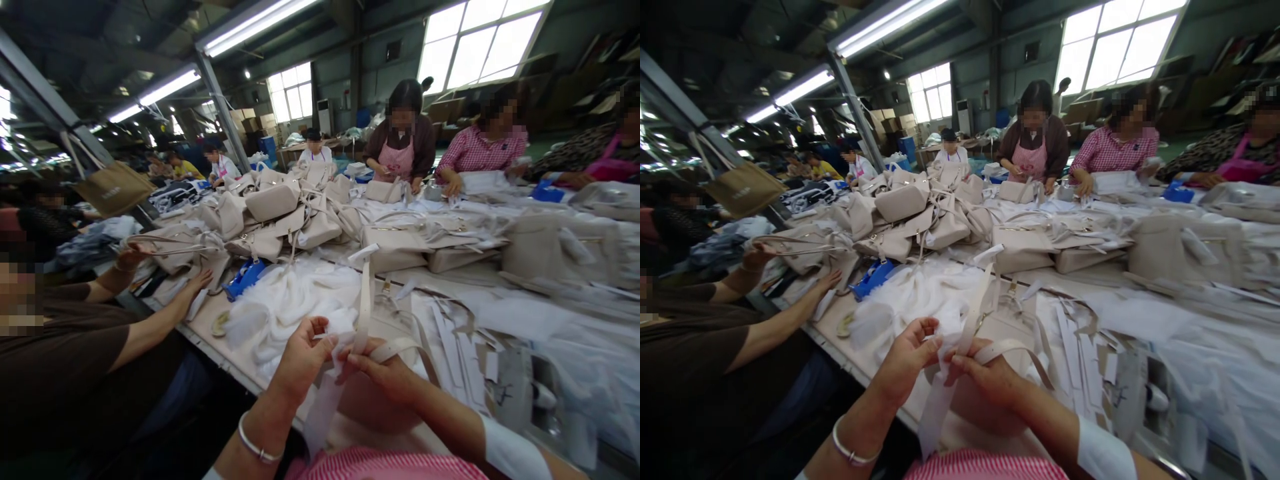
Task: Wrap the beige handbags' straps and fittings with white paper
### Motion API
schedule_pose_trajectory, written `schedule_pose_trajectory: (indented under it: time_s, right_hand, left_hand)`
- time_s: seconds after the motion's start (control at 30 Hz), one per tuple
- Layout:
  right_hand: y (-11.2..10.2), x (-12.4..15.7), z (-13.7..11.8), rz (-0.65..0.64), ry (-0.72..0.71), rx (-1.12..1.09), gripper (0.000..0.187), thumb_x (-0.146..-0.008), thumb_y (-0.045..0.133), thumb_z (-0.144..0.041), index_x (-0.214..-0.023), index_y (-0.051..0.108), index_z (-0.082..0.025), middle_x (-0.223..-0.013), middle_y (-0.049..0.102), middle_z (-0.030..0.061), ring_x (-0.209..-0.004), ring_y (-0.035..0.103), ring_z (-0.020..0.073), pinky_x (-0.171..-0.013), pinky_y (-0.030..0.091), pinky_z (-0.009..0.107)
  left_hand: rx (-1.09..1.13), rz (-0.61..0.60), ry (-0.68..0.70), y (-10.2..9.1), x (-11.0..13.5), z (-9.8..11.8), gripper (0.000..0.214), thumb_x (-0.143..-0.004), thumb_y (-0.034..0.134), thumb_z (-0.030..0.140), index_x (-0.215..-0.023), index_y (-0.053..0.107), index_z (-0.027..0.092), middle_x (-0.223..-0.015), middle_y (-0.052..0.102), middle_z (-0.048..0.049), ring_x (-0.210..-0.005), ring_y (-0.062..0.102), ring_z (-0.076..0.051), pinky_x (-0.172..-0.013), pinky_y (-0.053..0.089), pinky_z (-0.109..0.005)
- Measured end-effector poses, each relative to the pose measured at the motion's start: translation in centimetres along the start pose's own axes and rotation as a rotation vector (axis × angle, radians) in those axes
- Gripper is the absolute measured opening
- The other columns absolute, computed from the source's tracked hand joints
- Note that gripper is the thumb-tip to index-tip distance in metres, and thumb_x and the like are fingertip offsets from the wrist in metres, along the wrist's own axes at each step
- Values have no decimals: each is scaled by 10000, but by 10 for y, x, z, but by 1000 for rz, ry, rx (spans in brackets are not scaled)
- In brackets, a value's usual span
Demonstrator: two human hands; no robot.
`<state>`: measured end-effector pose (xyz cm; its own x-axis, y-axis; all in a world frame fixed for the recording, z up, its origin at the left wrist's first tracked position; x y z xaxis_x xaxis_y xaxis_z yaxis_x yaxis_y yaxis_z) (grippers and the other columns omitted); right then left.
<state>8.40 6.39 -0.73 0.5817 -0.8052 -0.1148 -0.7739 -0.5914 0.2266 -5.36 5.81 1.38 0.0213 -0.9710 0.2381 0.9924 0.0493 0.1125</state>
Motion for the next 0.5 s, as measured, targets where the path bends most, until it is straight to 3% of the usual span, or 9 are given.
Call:
schedule_pose_trajectory:
  time_s: [0.27,0.5]
  right_hand:
    - [1,-1,-3,3,-32,48,212,-890,590,-338,-934,698,-161,-819,723,64,-762,694,203,-754,548,346]
    - [7,-3,-11,-10,-63,175,224,-892,578,-344,-891,719,-169,-805,727,54,-818,675,193,-828,516,337]
  left_hand:
    - [112,13,-53,-3,-1,-2,448,-679,783,371,-990,522,183,-920,596,-27,-797,612,-148,-646,510,-254]
    - [146,-47,-38,6,-4,2,362,-695,775,360,-962,645,152,-852,655,-40,-713,607,-128,-663,504,-246]
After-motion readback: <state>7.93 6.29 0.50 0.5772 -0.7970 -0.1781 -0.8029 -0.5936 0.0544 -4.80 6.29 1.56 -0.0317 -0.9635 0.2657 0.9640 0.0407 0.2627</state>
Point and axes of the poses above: each hand's wrist, its own x-axis away from the middle knuckle, its own y-axis out of the palm, z = x × y, the point moved 7 cm from there along -x, towards the middle knuckle
